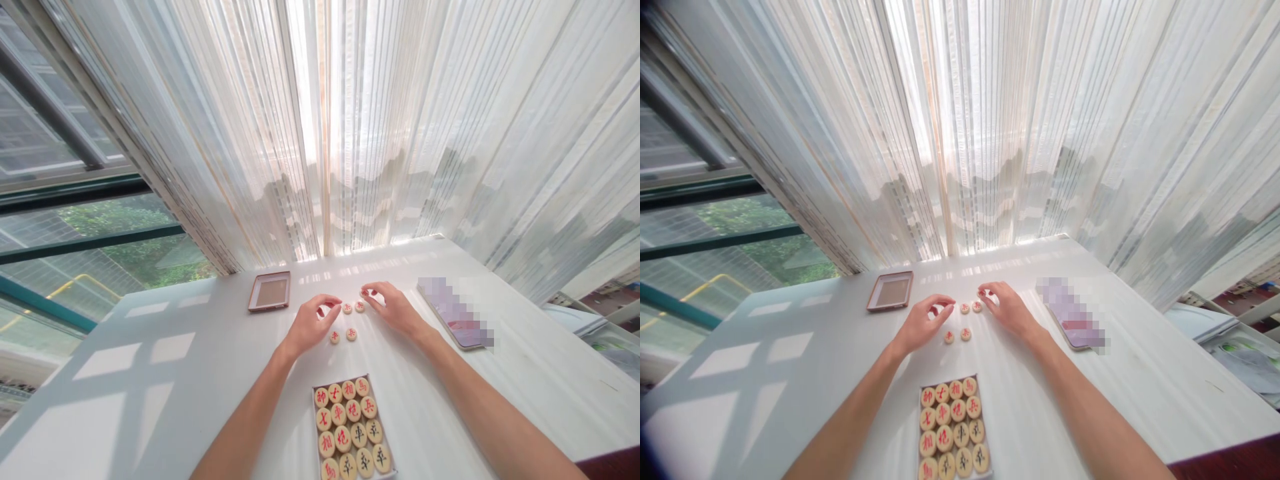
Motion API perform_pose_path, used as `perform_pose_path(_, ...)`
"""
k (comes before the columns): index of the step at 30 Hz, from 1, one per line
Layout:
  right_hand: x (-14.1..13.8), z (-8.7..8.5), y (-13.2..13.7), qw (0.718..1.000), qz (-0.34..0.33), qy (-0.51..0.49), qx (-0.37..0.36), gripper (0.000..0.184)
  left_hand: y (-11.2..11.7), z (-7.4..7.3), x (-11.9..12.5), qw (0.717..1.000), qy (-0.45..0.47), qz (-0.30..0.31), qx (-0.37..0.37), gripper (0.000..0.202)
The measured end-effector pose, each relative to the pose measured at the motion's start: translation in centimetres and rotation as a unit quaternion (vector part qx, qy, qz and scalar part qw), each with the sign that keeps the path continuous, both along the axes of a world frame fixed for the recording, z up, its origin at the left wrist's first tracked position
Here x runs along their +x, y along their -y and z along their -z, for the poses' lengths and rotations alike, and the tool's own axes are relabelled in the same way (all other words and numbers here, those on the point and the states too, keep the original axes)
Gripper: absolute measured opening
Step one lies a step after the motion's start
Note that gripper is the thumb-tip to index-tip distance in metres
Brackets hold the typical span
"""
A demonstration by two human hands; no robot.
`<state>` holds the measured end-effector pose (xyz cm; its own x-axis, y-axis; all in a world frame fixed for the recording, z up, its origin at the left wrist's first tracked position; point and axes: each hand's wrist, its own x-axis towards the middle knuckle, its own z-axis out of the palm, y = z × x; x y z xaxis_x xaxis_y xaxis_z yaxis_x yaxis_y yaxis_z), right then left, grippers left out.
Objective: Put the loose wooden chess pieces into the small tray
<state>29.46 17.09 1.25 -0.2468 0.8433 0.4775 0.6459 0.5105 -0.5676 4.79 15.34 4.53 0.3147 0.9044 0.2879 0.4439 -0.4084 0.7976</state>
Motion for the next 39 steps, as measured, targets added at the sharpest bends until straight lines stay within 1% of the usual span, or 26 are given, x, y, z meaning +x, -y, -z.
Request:
perform_pose_path(2,-0.9,-0.8,1.1,0.998,-0.039,-0.040,0.001,0.018,1.7,0.1,-0.8,0.998,0.039,-0.010,-0.039,0.025)
perform_pose_path(4,-2.1,-1.3,2.5,0.995,-0.069,-0.076,0.013,0.017,3.1,0.7,-1.4,0.990,0.095,-0.021,-0.099,0.030)
perform_pose_path(6,-3.4,-1.6,3.8,0.990,-0.105,-0.089,0.011,0.016,4.3,1.3,-1.8,0.979,0.141,-0.032,-0.140,0.035)
perform_pose_path(8,-4.6,-1.7,5.0,0.984,-0.153,-0.088,0.015,0.016,5.1,1.8,-1.8,0.970,0.178,-0.019,-0.163,0.039)
perform_pose_path(10,-5.4,-1.7,5.8,0.977,-0.193,-0.090,0.028,0.017,5.8,2.0,-1.7,0.964,0.196,-0.017,-0.180,0.040)
perform_pose_path(14,-6.3,-2.1,6.9,0.968,-0.230,-0.090,0.043,0.026,6.7,1.8,-1.3,0.958,0.200,-0.046,-0.202,0.039)
perform_pose_path(17,-6.5,-2.2,7.2,0.968,-0.229,-0.094,0.043,0.033,7.1,1.6,-1.2,0.958,0.207,-0.042,-0.197,0.036)
perform_pose_path(21,-6.6,-1.7,7.3,0.975,-0.195,-0.110,0.014,0.027,7.3,1.3,-1.2,0.958,0.214,-0.024,-0.189,0.031)
perform_pose_path(25,-6.6,-1.4,7.2,0.975,-0.185,-0.120,-0.016,0.023,7.4,1.3,-1.4,0.964,0.210,-0.004,-0.166,0.026)
perform_pose_path(29,-6.6,-1.6,7.2,0.978,-0.167,-0.121,-0.032,0.023,7.2,1.4,-1.8,0.966,0.205,0.021,-0.155,0.028)
perform_pose_path(33,-6.5,-1.7,7.2,0.977,-0.169,-0.127,-0.028,0.024,7.2,1.4,-2.1,0.967,0.203,0.042,-0.146,0.028)
perform_pose_path(39,-6.5,-2.3,7.5,0.978,-0.149,-0.139,-0.041,0.021,7.2,1.0,-2.2,0.973,0.188,0.050,-0.126,0.027)
